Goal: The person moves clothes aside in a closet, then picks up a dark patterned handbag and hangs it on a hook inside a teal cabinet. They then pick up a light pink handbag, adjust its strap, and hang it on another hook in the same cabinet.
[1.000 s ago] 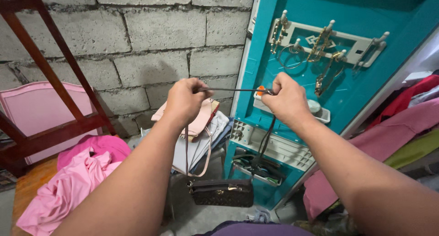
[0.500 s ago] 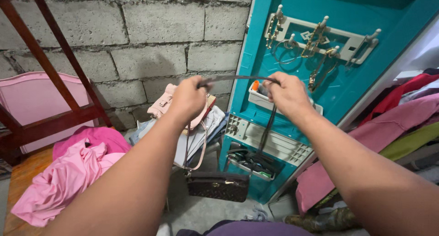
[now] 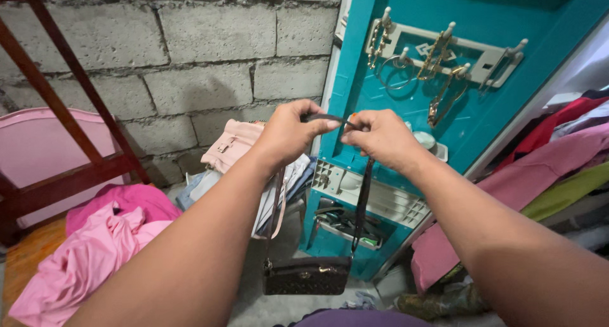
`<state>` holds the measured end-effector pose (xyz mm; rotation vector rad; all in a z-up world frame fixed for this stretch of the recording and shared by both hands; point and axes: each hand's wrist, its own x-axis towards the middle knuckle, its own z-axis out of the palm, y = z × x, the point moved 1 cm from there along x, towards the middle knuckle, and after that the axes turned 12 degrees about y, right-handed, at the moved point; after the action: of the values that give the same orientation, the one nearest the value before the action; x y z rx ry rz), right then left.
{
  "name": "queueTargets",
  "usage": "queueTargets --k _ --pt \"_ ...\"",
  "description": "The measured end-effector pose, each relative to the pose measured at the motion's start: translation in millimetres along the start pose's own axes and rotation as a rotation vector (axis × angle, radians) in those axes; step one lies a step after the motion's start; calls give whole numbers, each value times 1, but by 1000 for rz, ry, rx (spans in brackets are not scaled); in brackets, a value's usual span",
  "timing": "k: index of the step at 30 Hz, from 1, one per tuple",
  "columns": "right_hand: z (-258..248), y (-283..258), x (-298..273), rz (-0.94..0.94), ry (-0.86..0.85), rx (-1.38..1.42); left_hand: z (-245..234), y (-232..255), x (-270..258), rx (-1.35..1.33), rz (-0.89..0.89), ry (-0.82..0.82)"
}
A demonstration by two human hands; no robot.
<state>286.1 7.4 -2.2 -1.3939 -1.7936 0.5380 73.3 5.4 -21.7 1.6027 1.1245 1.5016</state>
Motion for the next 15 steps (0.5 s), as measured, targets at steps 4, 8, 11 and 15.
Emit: queueTargets --k 4,8,11,15 --pt "-11 -2 1 41 44 -14 -2 -14 5 86 -36 -6" --pt "-20 -3 5 39 74 -44 -2 -24 9 102 -48 -38" --pt "-22 -5 3 68 97 -86 -3 -28 13 104 -77 -72" --pt "-21 -7 1 121 122 -79 -6 -32 20 98 -79 -105"
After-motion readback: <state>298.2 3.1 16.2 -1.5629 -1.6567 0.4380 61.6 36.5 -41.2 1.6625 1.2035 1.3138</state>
